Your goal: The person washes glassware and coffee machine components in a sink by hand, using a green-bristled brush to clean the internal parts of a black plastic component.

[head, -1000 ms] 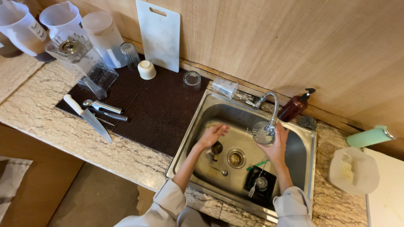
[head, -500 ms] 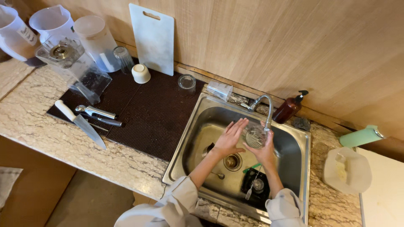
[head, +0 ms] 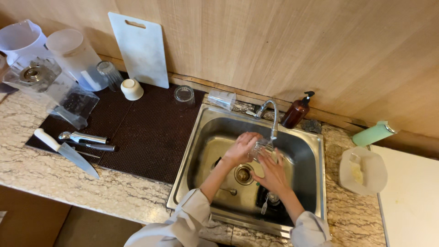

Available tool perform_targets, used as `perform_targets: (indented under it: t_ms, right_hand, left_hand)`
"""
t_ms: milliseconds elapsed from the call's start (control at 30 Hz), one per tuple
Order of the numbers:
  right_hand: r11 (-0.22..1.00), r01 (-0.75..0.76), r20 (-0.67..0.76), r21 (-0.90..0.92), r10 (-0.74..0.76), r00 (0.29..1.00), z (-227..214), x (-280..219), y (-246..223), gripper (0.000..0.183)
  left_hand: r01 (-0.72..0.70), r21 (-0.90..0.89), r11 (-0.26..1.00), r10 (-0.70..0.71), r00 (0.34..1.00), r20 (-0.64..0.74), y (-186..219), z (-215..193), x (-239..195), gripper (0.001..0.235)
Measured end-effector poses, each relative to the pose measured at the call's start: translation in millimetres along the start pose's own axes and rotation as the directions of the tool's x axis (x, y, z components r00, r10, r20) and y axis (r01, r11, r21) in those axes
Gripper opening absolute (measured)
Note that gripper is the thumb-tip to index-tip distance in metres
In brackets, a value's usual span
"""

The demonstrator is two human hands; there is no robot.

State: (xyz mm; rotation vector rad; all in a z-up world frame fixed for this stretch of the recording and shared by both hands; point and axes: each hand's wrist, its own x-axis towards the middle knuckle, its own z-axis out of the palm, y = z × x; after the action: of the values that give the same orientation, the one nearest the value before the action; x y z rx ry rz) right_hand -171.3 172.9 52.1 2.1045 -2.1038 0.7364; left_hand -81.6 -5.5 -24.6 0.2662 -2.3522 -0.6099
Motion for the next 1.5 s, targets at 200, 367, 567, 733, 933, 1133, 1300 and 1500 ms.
perform_targets:
  t_ms: [200, 367, 567, 733, 933, 1133, 1300, 1500]
  right_hand:
    - [0.988, -0.146, 0.236, -0.041, 0.151, 0.960, 48.3, -12.1, 49.2, 0.041]
    - [0.973, -0.225, 0.329, -0.054, 0.230, 0.916, 0.7, 17.4, -3.0, 0.050]
    - [0.803, -0.355, -0.054, 0.478, 0.431, 0.901, 23.4, 9.9, 72.8, 0.100]
    - [0.264, -0.606, 0.410, 0.750, 0.534, 0.739, 13.5, 26.6, 52.4, 0.087]
    - [-0.499, -0.451, 0.671, 0.740, 0.492, 0.555, 67.4, 13.0, 80.6, 0.100]
    - [-0.813, -0.233, 0.767, 0.534, 0.350, 0.538, 66.6, 5.0, 61.1, 0.088]
    - [-0.759, -0.482, 0.861, 0.439, 0.201, 0.468, 33.1, 5.2, 35.6, 0.118]
    - [0.138, -0.933, 0.807, 0.331, 0.472, 0.356, 88.4, -23.0, 106.9, 0.106]
  left_hand:
    - [-0.142, 0.112, 0.984, 0.137, 0.989, 0.056, 5.0, 9.4, -7.4, 0.094]
    - [-0.014, 0.108, 0.994, -0.010, 0.976, 0.219, 11.1, 3.3, -7.3, 0.116]
    - [0.495, -0.149, 0.856, -0.406, 0.823, 0.398, 10.5, 13.0, -16.0, 0.137]
    - [0.429, -0.165, 0.888, -0.351, 0.864, 0.362, 27.5, -5.9, 8.4, 0.128]
    - [0.536, -0.395, 0.746, -0.466, 0.844, 0.264, 45.9, -14.0, 7.0, 0.116]
    - [0.589, -0.328, 0.738, -0.534, 0.808, 0.250, 73.3, -14.3, 0.9, 0.115]
    - [0.661, -0.090, 0.745, -0.628, 0.740, 0.241, 61.6, -0.4, -3.1, 0.112]
    - [0.776, -0.011, 0.631, -0.766, 0.625, 0.154, 75.7, -54.9, -39.3, 0.117]
